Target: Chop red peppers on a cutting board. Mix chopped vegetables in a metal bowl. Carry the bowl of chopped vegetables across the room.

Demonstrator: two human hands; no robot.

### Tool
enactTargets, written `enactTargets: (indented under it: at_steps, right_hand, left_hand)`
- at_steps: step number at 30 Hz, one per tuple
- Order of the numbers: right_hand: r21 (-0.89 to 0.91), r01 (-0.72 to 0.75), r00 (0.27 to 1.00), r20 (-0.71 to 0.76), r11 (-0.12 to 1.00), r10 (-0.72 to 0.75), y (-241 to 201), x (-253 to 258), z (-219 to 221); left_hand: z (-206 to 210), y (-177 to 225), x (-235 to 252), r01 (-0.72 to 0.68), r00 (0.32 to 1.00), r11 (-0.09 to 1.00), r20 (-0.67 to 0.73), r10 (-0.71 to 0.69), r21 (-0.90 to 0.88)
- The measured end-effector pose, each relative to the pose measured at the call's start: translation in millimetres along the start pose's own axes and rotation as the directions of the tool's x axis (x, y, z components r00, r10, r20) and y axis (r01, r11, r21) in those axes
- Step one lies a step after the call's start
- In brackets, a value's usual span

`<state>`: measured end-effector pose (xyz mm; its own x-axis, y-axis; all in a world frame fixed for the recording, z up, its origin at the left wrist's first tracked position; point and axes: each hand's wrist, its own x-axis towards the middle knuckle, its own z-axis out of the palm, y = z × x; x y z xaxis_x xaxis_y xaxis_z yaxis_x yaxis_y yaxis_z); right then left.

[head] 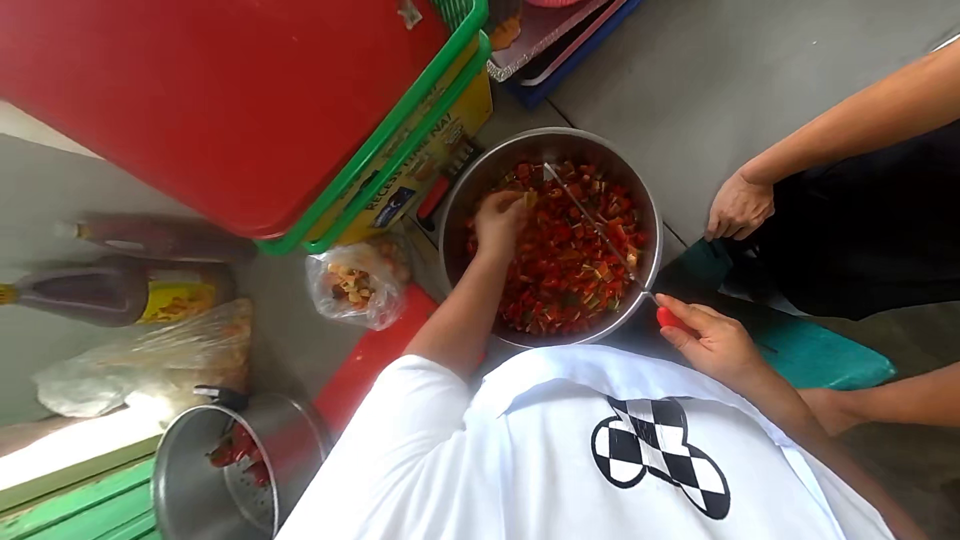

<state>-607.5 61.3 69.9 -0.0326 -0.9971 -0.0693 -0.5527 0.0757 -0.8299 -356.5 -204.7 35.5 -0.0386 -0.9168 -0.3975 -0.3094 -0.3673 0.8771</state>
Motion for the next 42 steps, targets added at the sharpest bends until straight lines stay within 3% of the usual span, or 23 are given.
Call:
enactTargets:
  at_steps: [2,4,9,15,21,24,27,30,32,34,36,38,40,42]
  right_hand:
    - [-0.047,0.033,0.999,0.024,0.998,-0.032,-1,6,6]
    - [-0.102,0.075,0.997,0.027,0.992,-0.073,-2,9,12]
    - [-0.208,0.112,0.994,0.005,0.972,-0.113,-3,8,15]
    - [-0.176,0.005,0.998,0.058,0.984,0.006,-15,18,8]
    - [-0.151,0.121,0.992,0.052,0.981,-0.114,-11,8,11]
    - [-0.19,0.144,0.989,0.051,0.971,-0.137,-10,7,15]
    - [-0.201,0.132,0.991,0.051,0.971,-0.124,-12,11,17]
    - [-0.192,0.083,0.996,0.036,0.978,-0.078,-14,15,16]
    - [-0.164,0.042,0.999,0.026,0.986,-0.038,-13,12,12]
    - [-0.127,0.016,1.0,0.001,0.992,-0.016,-13,9,6]
    - [-0.091,0.005,0.999,-0.047,0.996,-0.01,-12,6,1]
    - [-0.058,0.002,0.996,-0.092,0.998,-0.007,-9,3,-2]
    - [-0.033,-0.01,0.993,-0.118,0.999,0.006,-7,2,-5]
    - [-0.051,-0.034,0.991,-0.135,0.998,0.027,-6,1,-7]
  left_hand:
    - [9,9,-10,0.084,0.994,0.951,-0.048,-0.103,-0.298]
    - [15,18,-18,0.107,0.986,0.905,-0.072,-0.15,-0.412]
    - [23,29,-40,0.135,0.977,0.874,-0.085,-0.197,-0.467]
    - [21,19,-63,0.243,0.969,0.853,0.149,-0.195,-0.462]
    - [15,17,-44,0.174,0.971,0.837,-0.053,-0.234,-0.519]
    - [17,21,-46,0.177,0.966,0.82,-0.066,-0.252,-0.545]
    - [19,19,-58,0.226,0.965,0.803,0.016,-0.261,-0.552]
    - [23,14,-73,0.271,0.961,0.905,0.155,-0.231,-0.329]
    - [22,7,-61,0.119,0.965,0.991,0.229,-0.13,0.062]
    - [21,8,-29,-0.161,0.947,0.897,0.319,0.023,0.411]
    - [32,12,7,-0.38,0.91,0.731,0.373,0.184,0.567]
    - [53,17,32,-0.418,0.905,0.6,0.365,0.217,0.681]
    - [72,18,49,-0.38,0.923,0.502,0.351,0.157,0.777]
    - [81,19,55,-0.372,0.926,0.48,0.355,0.13,0.795]
